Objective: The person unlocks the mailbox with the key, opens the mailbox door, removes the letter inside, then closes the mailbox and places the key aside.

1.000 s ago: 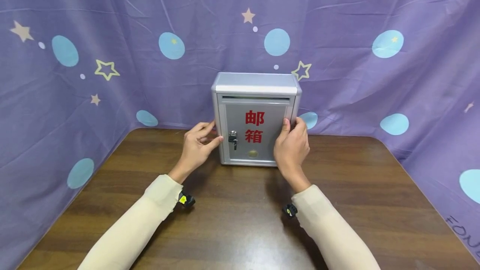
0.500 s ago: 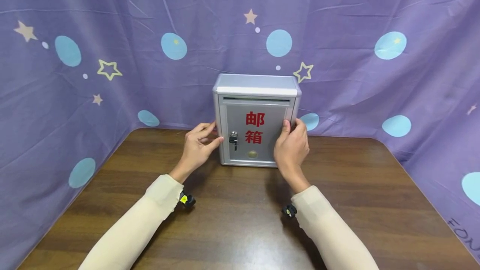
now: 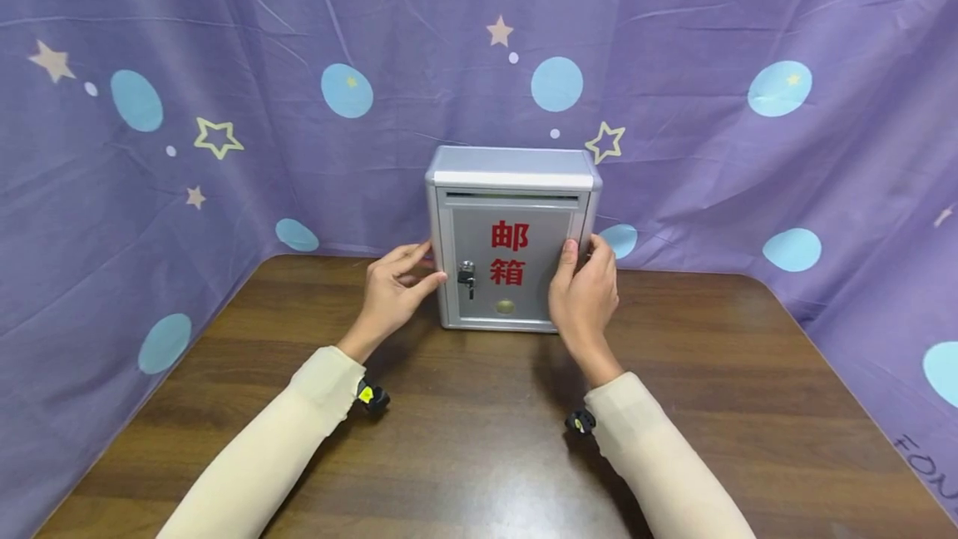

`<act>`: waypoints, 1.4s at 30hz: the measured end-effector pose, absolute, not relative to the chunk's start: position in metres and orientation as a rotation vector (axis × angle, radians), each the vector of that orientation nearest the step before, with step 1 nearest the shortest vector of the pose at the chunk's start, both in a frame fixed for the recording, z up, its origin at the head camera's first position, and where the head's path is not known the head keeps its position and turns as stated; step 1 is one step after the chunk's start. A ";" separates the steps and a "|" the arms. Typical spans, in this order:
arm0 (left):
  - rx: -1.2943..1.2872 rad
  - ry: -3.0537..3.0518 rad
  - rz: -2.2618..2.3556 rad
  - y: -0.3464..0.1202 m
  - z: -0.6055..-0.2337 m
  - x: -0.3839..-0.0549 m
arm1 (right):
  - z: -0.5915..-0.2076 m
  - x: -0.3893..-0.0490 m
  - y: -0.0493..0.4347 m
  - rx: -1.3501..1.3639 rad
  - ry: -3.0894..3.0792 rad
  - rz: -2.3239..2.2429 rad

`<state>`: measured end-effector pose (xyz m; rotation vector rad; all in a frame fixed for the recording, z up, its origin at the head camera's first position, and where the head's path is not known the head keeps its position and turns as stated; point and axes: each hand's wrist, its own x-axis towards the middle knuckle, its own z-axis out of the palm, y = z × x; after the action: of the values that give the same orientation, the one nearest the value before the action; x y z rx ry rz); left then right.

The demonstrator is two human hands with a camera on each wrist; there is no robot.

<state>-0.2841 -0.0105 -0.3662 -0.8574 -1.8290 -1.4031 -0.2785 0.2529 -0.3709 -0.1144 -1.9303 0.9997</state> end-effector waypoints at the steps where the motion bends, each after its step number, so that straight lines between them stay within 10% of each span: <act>1: -0.856 -1.829 -1.407 -0.011 -0.366 -0.284 | -0.371 -0.279 0.254 -0.104 -1.930 1.002; 42: -0.888 -1.816 -1.463 -0.013 -0.368 -0.284 | -0.367 -0.258 0.198 0.672 -1.777 0.798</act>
<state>-0.2844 -0.0132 -0.3677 -0.8878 -1.8165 -1.4633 -0.2575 0.1981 -0.3670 0.6717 -1.7767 0.7981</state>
